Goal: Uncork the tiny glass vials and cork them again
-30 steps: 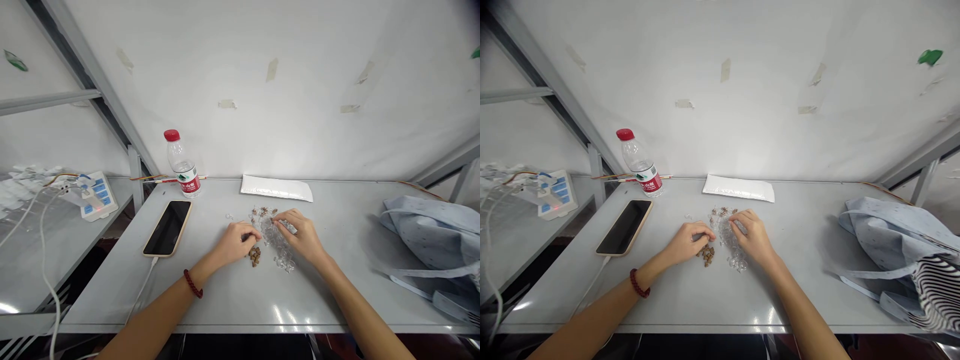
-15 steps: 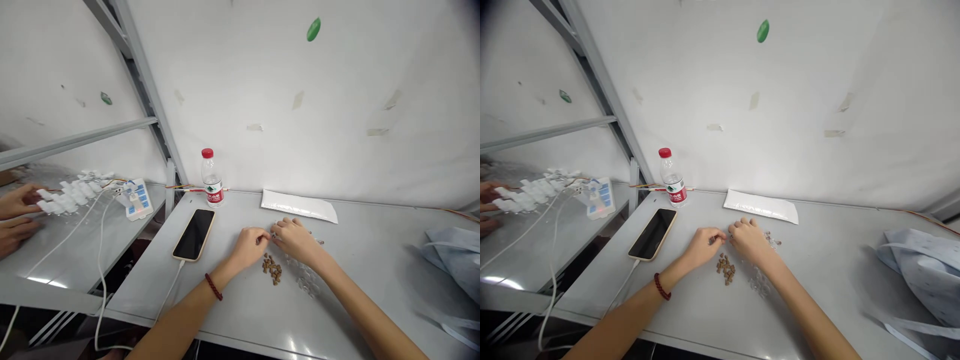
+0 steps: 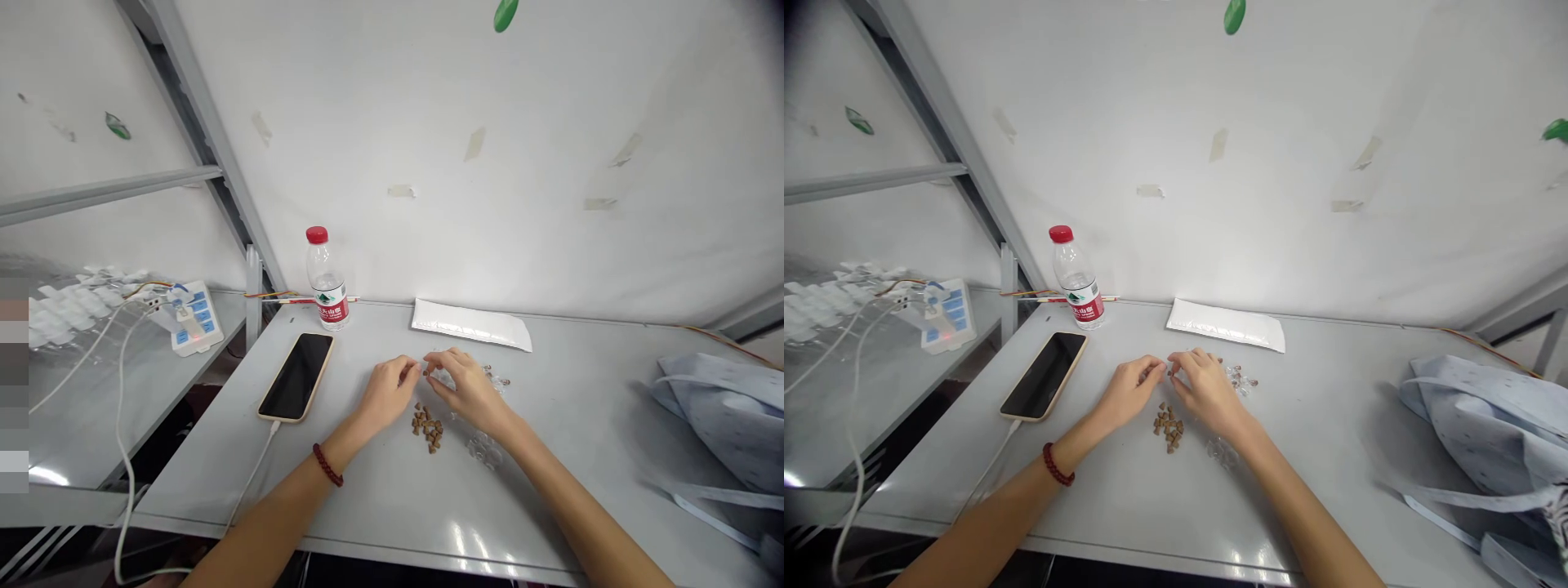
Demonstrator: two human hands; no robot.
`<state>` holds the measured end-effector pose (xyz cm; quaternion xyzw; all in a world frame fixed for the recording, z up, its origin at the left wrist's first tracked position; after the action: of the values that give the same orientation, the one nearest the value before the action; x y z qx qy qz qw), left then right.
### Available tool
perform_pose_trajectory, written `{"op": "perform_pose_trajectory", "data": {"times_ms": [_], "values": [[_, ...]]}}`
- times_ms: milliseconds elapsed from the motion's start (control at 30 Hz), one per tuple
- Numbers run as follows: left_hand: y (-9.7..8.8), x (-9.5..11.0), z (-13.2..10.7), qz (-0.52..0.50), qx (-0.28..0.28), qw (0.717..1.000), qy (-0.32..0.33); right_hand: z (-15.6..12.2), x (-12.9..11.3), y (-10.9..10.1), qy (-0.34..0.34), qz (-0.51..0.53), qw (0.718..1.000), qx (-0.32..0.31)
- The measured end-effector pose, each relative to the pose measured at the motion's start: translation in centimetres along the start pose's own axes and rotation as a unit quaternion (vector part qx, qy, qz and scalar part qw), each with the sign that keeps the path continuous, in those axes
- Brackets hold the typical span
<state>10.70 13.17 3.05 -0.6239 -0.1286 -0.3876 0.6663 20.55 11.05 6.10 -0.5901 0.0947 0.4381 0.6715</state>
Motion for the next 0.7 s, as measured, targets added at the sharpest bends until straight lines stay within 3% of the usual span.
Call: {"op": "perform_pose_trajectory", "data": {"times_ms": [167,433,567,700], "values": [[0.9,0.5,-0.1,-0.016,-0.039,0.999,0.012,-0.4,-0.6,-0.1,-0.025,0.008,0.999,0.021],[0.5,0.3,0.2,-0.010,-0.068,0.998,0.013,-0.3,1.0,0.8,0.009,-0.072,0.996,-0.051],[1.1,1.2,-0.3,-0.011,-0.114,0.992,0.047,-0.5,1.4,1.5,0.017,-0.080,0.993,-0.088],[2.0,1.0,-0.5,-0.027,-0.131,0.990,0.035,-0.6,1.4,1.2,0.028,-0.071,0.993,-0.092]]}}
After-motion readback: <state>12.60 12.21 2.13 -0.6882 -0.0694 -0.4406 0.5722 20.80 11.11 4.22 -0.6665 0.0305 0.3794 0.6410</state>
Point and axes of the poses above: each hand's wrist, its own z-axis towards the middle knuckle, its own y-axis out of the palm, x = y × z, the point moved 10 cm from there along z, towards the middle knuckle, and after that the axes turned 15 degrees about z, right-handed, at the moved point
